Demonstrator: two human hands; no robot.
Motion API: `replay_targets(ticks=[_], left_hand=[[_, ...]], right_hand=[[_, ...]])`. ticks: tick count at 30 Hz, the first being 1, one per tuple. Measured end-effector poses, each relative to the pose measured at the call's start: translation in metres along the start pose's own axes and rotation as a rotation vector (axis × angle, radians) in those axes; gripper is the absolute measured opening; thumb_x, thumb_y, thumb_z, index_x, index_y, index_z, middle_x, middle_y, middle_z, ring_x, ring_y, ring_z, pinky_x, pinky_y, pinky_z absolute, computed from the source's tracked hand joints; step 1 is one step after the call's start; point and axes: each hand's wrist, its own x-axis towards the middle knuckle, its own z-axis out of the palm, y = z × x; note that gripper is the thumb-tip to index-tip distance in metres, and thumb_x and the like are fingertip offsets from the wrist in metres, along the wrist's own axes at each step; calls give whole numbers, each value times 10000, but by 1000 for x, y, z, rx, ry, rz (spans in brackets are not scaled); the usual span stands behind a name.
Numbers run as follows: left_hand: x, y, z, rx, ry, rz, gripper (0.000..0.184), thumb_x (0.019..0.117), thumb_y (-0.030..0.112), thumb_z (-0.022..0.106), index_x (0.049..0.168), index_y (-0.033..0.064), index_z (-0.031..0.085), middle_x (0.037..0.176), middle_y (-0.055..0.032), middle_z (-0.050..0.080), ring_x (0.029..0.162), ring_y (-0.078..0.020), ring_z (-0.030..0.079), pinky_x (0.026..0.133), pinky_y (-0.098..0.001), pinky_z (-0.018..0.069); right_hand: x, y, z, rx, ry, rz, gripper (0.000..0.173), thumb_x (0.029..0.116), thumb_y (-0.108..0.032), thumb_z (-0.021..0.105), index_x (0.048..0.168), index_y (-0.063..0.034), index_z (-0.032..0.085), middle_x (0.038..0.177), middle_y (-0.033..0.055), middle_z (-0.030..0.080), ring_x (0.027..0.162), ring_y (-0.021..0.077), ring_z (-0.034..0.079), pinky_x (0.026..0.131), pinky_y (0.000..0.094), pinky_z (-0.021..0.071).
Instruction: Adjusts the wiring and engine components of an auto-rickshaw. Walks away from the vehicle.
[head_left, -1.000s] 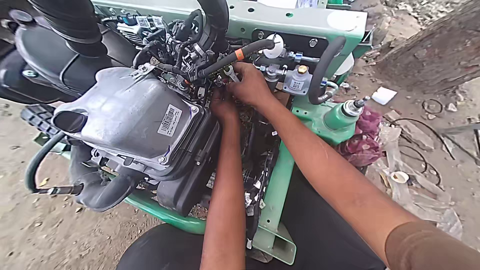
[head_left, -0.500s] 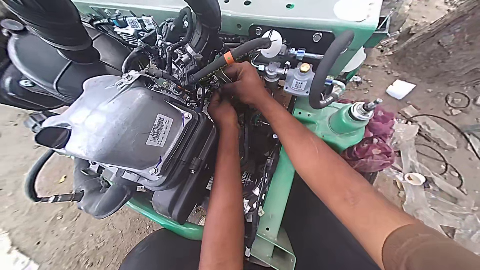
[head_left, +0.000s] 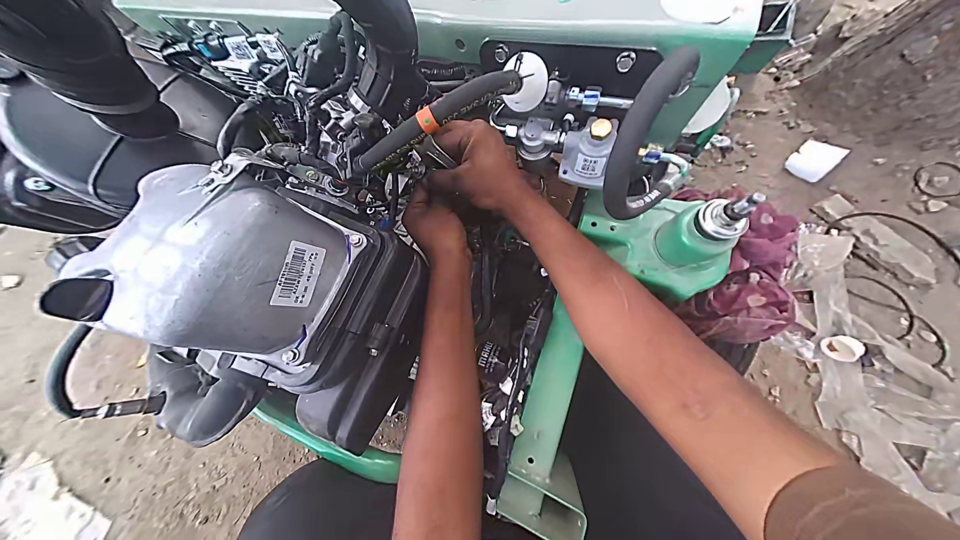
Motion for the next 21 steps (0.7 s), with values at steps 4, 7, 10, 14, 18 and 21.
replay_targets(ticks=[4, 7, 10, 14, 18, 21], left_hand=[[-1, 1, 1, 16, 8, 1, 108, 1000, 61, 617, 999, 18, 716, 850, -63, 713, 781, -150, 691, 737, -356, 602], [0, 1, 1, 33, 16, 23, 112, 1009, 58, 599, 991, 19, 702, 825, -59, 701, 755, -143, 684, 717, -344, 597], [0, 0, 2, 54, 29, 42, 114, 1001, 41, 595, 963, 23, 701, 804, -51, 693, 744, -133, 676, 706, -336, 588], [0, -1, 3, 88, 35, 75, 102, 987, 44, 619, 932, 28, 703, 787, -43, 695, 735, -122, 678, 702, -330, 588], [-1, -3, 3, 75, 32, 100, 94, 978, 26, 619, 932, 21, 701, 793, -47, 694, 743, -125, 676, 708, -328, 585], [-1, -2, 3, 47, 10, 78, 97, 1002, 52, 608, 982, 18, 696, 829, -58, 699, 762, -143, 681, 727, -347, 594]], right_hand=[[-2, 4, 7, 21, 81, -27, 108, 746, -179, 848, 743, -119, 758, 861, -3, 730, 820, 95, 666, 760, 368, 557], [-3, 3, 10, 51, 116, -12, 122, 740, -168, 844, 707, -122, 736, 837, -8, 710, 810, 93, 646, 739, 353, 532], [-4, 5, 12, 86, 133, -7, 99, 742, -166, 849, 738, -116, 764, 875, 2, 735, 850, 101, 665, 781, 359, 548], [-5, 5, 13, 108, 155, -2, 99, 735, -167, 852, 744, -113, 769, 874, 5, 732, 838, 102, 662, 771, 359, 549], [-5, 4, 12, 119, 140, -3, 117, 732, -150, 844, 712, -106, 738, 843, 11, 711, 829, 109, 653, 754, 353, 541], [-3, -3, 5, 48, 87, 24, 128, 752, -163, 838, 722, -107, 727, 818, 6, 685, 808, 108, 634, 747, 353, 521]])
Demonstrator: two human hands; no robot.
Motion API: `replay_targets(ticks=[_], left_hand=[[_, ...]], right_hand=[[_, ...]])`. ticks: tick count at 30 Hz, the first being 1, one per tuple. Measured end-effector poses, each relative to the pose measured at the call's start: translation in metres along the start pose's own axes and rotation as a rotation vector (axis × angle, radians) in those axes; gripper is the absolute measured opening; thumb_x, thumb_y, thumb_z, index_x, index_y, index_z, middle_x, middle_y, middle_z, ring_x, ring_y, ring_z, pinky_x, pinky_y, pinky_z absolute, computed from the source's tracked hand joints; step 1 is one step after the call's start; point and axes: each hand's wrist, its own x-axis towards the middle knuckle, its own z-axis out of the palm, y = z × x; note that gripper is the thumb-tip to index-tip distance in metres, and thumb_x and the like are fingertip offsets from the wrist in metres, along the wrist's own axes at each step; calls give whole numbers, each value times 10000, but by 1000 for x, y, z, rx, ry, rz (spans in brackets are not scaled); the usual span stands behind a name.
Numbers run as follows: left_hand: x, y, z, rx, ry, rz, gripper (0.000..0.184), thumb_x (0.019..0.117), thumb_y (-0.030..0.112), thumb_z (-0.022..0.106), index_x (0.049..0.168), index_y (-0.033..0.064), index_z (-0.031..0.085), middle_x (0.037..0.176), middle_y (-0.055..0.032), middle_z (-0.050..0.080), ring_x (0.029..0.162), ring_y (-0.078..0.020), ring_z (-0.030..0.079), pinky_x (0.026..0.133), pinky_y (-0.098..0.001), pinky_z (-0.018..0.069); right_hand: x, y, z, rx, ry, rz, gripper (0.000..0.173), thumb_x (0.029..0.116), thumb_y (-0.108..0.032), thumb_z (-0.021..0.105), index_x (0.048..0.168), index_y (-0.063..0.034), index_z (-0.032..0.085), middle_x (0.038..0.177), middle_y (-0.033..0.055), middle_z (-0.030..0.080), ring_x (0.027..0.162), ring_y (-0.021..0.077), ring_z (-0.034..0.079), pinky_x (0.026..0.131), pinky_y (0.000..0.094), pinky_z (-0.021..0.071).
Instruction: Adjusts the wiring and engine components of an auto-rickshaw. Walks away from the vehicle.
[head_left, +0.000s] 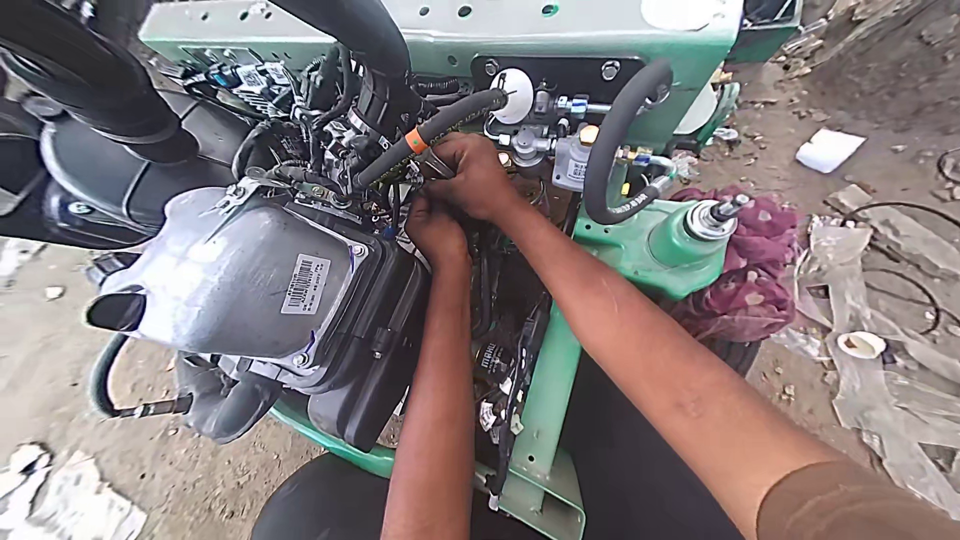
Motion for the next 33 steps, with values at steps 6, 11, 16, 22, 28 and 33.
replay_targets(ticks=[6, 11, 16, 22, 28, 33], left_hand=[[-1, 2, 0, -33, -10, -8, 84, 1000, 40, 606, 1002, 3, 683, 850, -71, 695, 794, -155, 680, 755, -358, 595], [-2, 4, 0, -72, -27, 12, 80, 981, 16, 618, 962, 1, 694, 832, -62, 698, 778, -141, 675, 739, -338, 589], [-3, 10, 1, -70, -1, -21, 83, 986, 20, 612, 969, 8, 692, 823, -58, 693, 766, -133, 671, 728, -319, 581], [-5, 11, 2, -82, 15, -21, 86, 983, 14, 614, 961, 5, 696, 812, -60, 692, 757, -132, 669, 716, -318, 581], [-2, 5, -2, -147, -22, 3, 121, 966, 9, 645, 1075, -18, 687, 941, -101, 714, 880, -176, 692, 816, -369, 597], [0, 11, 0, -254, -98, -14, 351, 921, -40, 638, 1260, -16, 549, 1039, -108, 694, 950, -178, 686, 855, -373, 593]], right_hand=[[-2, -3, -4, -19, -46, -10, 72, 783, -140, 813, 761, -97, 760, 912, 23, 725, 861, 113, 655, 781, 356, 540], [-4, 4, 5, 42, 69, -47, 130, 727, -141, 823, 669, -104, 713, 799, 1, 688, 763, 101, 624, 701, 358, 511], [-7, 5, 10, 88, 119, -38, 107, 721, -133, 844, 704, -101, 744, 811, 3, 701, 812, 106, 641, 751, 351, 529], [-7, 6, 12, 85, 149, -9, 105, 703, -135, 860, 730, -111, 762, 831, -2, 708, 816, 104, 644, 756, 356, 535], [-3, -10, 0, -27, -4, 99, 120, 732, -149, 841, 760, -112, 730, 821, 5, 677, 793, 115, 628, 742, 373, 524], [-14, -44, -20, -148, -49, 149, 291, 1033, -226, 556, 810, -92, 685, 806, 29, 628, 763, 138, 611, 717, 376, 501]])
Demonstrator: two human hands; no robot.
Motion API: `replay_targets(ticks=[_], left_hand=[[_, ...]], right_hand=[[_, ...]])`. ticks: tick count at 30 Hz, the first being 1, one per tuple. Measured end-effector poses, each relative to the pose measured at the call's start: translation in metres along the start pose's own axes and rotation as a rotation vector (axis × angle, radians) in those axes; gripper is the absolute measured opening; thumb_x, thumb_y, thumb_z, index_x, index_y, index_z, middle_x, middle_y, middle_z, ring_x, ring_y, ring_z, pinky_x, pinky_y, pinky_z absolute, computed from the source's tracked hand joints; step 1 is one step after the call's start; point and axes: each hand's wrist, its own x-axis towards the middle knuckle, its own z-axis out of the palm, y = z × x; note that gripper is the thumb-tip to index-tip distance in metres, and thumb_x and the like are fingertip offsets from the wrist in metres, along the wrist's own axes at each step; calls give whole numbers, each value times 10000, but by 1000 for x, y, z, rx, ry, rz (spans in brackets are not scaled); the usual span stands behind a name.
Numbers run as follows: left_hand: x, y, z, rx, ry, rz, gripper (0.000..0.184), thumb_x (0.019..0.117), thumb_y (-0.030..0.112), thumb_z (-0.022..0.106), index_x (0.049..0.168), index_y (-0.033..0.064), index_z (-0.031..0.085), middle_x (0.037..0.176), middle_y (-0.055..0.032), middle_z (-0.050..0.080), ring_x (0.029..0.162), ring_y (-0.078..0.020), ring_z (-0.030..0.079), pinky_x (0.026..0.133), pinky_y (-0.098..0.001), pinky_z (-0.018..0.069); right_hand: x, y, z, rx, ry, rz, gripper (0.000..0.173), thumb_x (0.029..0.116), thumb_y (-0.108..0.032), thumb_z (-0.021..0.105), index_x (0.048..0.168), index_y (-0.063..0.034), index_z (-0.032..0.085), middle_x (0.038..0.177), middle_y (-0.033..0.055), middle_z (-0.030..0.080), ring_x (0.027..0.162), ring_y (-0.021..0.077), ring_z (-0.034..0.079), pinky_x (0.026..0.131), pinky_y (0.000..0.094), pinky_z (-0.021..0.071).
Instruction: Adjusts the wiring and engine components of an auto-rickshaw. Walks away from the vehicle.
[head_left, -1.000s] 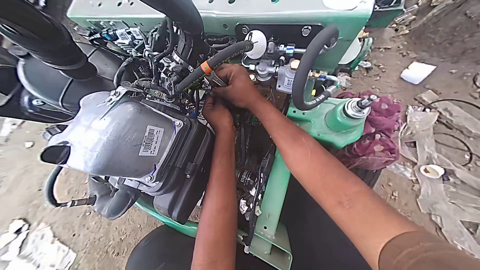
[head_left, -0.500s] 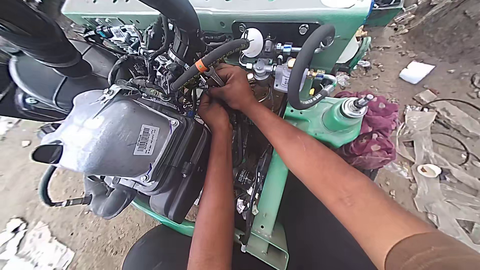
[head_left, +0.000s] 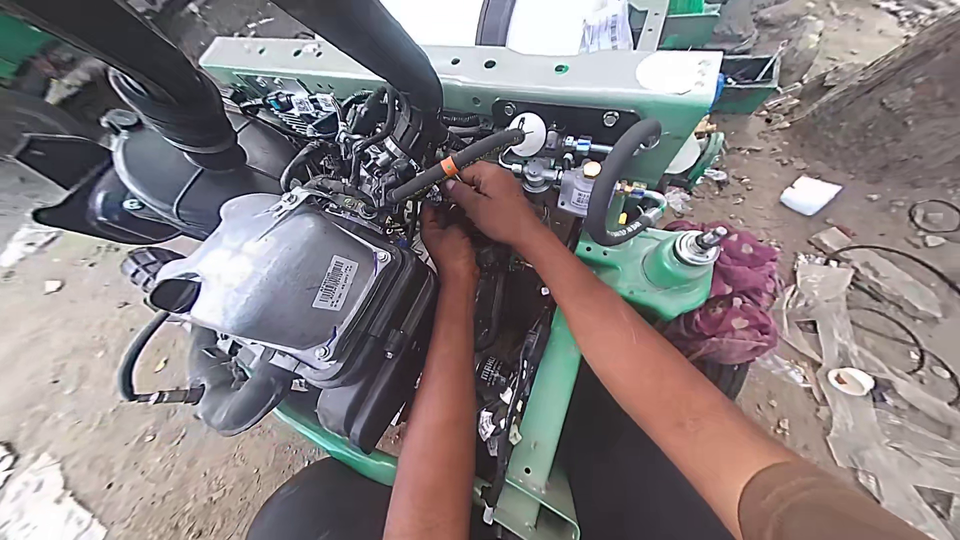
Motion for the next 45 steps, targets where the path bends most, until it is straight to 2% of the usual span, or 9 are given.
replay_targets(ticks=[4, 9, 20, 25, 29, 33, 36, 41, 45], left_hand=[[1, -2, -4, -14, -84, -44, 603, 781, -110, 652, 1332, 23, 446, 1079, -84, 626, 944, -147, 640, 804, -336, 574], [1, -1, -2, 2, -85, -26, 398, 926, -15, 631, 1286, 22, 465, 1064, -75, 604, 908, -127, 622, 788, -314, 564], [2, -12, -8, 105, -137, -17, 891, 910, 123, 733, 1581, -13, 163, 1419, -211, 528, 1246, -216, 592, 1055, -394, 527], [2, -18, -10, 219, -125, 32, 906, 905, 54, 704, 1595, -28, 124, 1517, -223, 447, 1342, -220, 521, 1122, -364, 460], [-7, -3, -13, 281, -130, 6, 839, 867, 59, 734, 1545, -23, 248, 1378, -190, 577, 1243, -211, 599, 1063, -396, 511], [-3, 0, -9, 357, -137, -65, 1072, 772, 107, 821, 1595, 36, 137, 1454, -184, 531, 1297, -260, 575, 1070, -479, 511], [-3, -2, -5, 416, -130, -73, 1149, 680, 64, 846, 1591, 27, 148, 1506, -231, 462, 1312, -345, 552, 1024, -565, 519], [-6, 6, -5, 432, -125, -18, 1106, 702, -19, 756, 1591, -29, 98, 1536, -243, 420, 1387, -309, 484, 1109, -450, 469], [-3, 2, -4, 334, -156, 1, 1120, 653, -51, 744, 1578, -14, 114, 1528, -203, 422, 1384, -238, 475, 1128, -384, 450]], right_hand=[[-14, -28, -16, -149, -89, 158, 281, 1063, -251, 562, 861, -82, 662, 709, 40, 611, 616, 162, 591, 613, 392, 502], [1, -47, -16, -397, -321, 284, 166, 992, -232, 670, 996, -88, 751, 791, 63, 725, 659, 191, 680, 669, 442, 585], [11, -75, 2, -572, -338, 371, 253, 1030, -282, 584, 1042, -102, 762, 867, 89, 725, 764, 225, 681, 753, 490, 551], [12, -66, 13, -407, -243, 512, 217, 993, -284, 641, 1057, -94, 724, 752, 59, 681, 545, 152, 593, 532, 358, 520], [10, -82, 24, -631, -268, 470, 288, 1025, -322, 592, 1028, -66, 723, 896, 133, 693, 718, 258, 664, 680, 495, 557], [16, -78, 15, -701, -393, 356, 224, 981, -256, 643, 1070, -65, 720, 1004, 155, 713, 931, 311, 686, 834, 585, 534], [14, -90, 11, -864, -517, 290, 218, 996, -254, 635, 1046, -46, 670, 971, 163, 678, 898, 323, 671, 785, 573, 528], [28, -102, 10, -1177, -703, 207, 352, 1062, -342, 526, 1135, -30, 672, 1102, 237, 681, 1090, 437, 649, 885, 683, 479], [35, -98, 3, -1331, -785, -26, 253, 1044, -256, 559, 1127, -57, 693, 1118, 210, 683, 1124, 407, 642, 933, 623, 488]])
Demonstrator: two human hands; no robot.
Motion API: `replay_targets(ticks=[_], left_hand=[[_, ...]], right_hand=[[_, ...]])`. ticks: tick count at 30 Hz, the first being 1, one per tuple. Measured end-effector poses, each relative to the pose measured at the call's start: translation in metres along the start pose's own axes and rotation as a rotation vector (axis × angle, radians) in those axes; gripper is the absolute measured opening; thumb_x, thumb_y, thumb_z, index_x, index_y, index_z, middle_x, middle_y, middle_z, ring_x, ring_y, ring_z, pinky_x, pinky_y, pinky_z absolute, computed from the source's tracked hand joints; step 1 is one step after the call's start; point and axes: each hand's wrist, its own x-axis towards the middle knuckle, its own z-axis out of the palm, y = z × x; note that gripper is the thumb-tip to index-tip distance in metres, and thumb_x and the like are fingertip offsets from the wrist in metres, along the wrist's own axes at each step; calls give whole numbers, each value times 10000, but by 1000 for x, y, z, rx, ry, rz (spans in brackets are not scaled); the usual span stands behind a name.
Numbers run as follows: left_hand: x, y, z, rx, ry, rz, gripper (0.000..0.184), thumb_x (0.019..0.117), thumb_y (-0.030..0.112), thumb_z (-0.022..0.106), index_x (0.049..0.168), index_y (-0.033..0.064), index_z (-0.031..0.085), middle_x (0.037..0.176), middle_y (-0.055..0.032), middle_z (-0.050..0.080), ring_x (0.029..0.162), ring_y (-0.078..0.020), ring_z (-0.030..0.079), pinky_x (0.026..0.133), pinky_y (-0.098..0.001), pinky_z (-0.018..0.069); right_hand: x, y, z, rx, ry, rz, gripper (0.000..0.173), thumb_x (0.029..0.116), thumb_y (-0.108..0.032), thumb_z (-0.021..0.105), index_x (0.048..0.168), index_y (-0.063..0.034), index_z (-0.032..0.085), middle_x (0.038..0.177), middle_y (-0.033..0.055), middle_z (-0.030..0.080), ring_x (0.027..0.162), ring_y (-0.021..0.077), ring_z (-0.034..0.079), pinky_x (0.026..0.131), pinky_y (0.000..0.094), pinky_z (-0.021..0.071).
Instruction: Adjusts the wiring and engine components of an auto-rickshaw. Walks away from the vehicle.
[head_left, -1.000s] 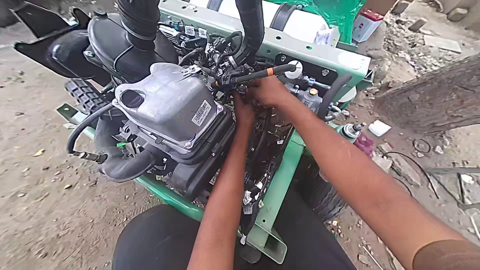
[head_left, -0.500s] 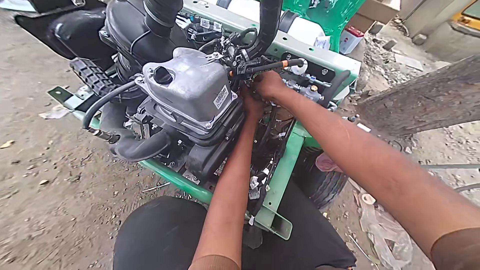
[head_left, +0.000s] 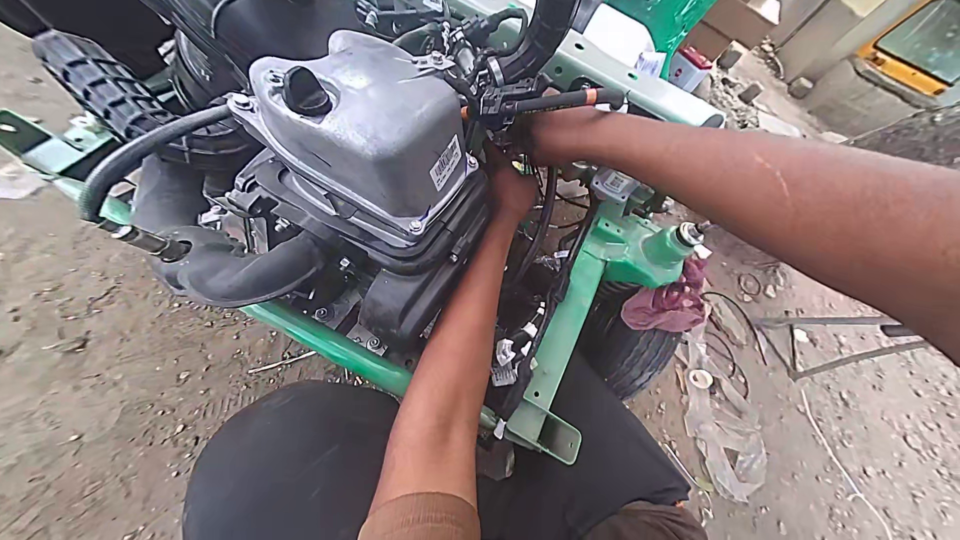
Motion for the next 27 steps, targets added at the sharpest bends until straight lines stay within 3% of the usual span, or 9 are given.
replay_targets(ticks=[4, 6, 8, 12, 17, 20, 23, 25, 27], left_hand=[[3, -2, 1, -8, 3, -25, 1083, 616, -53, 728, 1551, -11, 183, 1440, -175, 521, 1288, -212, 563, 1040, -377, 527], [3, -3, 1, -32, 0, -19, 1083, 618, -60, 728, 1552, -11, 180, 1430, -167, 516, 1283, -194, 551, 1047, -343, 510], [4, -7, 4, -36, 1, -12, 1105, 618, -49, 737, 1559, -5, 158, 1421, -169, 511, 1264, -199, 554, 1035, -345, 518], [2, -7, 0, -60, -15, -34, 953, 691, -28, 734, 1516, 6, 258, 1319, -184, 570, 1097, -219, 638, 887, -390, 584], [-6, -5, -3, -98, 32, 49, 770, 843, 87, 753, 1499, -19, 366, 1353, -168, 597, 1217, -188, 616, 1047, -384, 532], [-10, -5, -6, -141, 122, 126, 599, 897, 144, 694, 1424, -47, 482, 1300, -149, 639, 1200, -139, 615, 1063, -320, 498], [-8, -6, -3, -308, 95, 95, 660, 852, 68, 722, 1432, -63, 435, 1238, -154, 657, 1121, -153, 650, 983, -339, 554], [-7, -9, -3, -382, 52, 63, 804, 759, -69, 719, 1484, -57, 371, 1325, -179, 618, 1167, -187, 635, 996, -363, 555], [-5, -7, -2, -417, 70, 29, 707, 777, -122, 660, 1444, -55, 435, 1263, -186, 631, 1048, -200, 657, 892, -380, 583]], right_hand=[[-5, 13, 4, -85, 179, -158, 185, 1038, -97, 538, 1119, -27, 689, 1117, 232, 681, 1086, 431, 662, 926, 613, 513], [1, 23, 17, -188, 297, -233, 215, 1057, -59, 475, 1135, -20, 672, 1134, 218, 681, 1118, 420, 647, 1008, 612, 482], [5, 26, 28, -310, 367, -252, 209, 1042, 3, 462, 1134, 14, 648, 1120, 239, 675, 1109, 439, 653, 990, 616, 509], [-8, 4, 8, -219, 212, -90, 195, 1045, -72, 503, 1145, -29, 664, 1116, 236, 671, 1099, 445, 640, 939, 618, 493], [-27, -18, 16, 43, 199, -37, 137, 1007, -60, 529, 1004, 7, 649, 1039, 236, 667, 1000, 453, 673, 713, 636, 530], [-24, -26, 15, 212, 123, -93, 105, 954, -92, 639, 976, 11, 640, 1041, 209, 657, 1031, 399, 662, 820, 583, 545], [-25, -23, -3, 194, 21, -94, 184, 946, -94, 674, 1051, 54, 641, 1155, 235, 642, 1150, 406, 622, 937, 571, 505], [-27, -18, -5, 140, -6, -59, 180, 969, -104, 644, 1088, 30, 625, 1143, 228, 641, 1124, 411, 637, 892, 593, 521], [-30, -17, -6, 102, 12, 39, 192, 954, -96, 640, 1126, -10, 630, 1101, 224, 663, 1064, 435, 661, 779, 634, 532]])
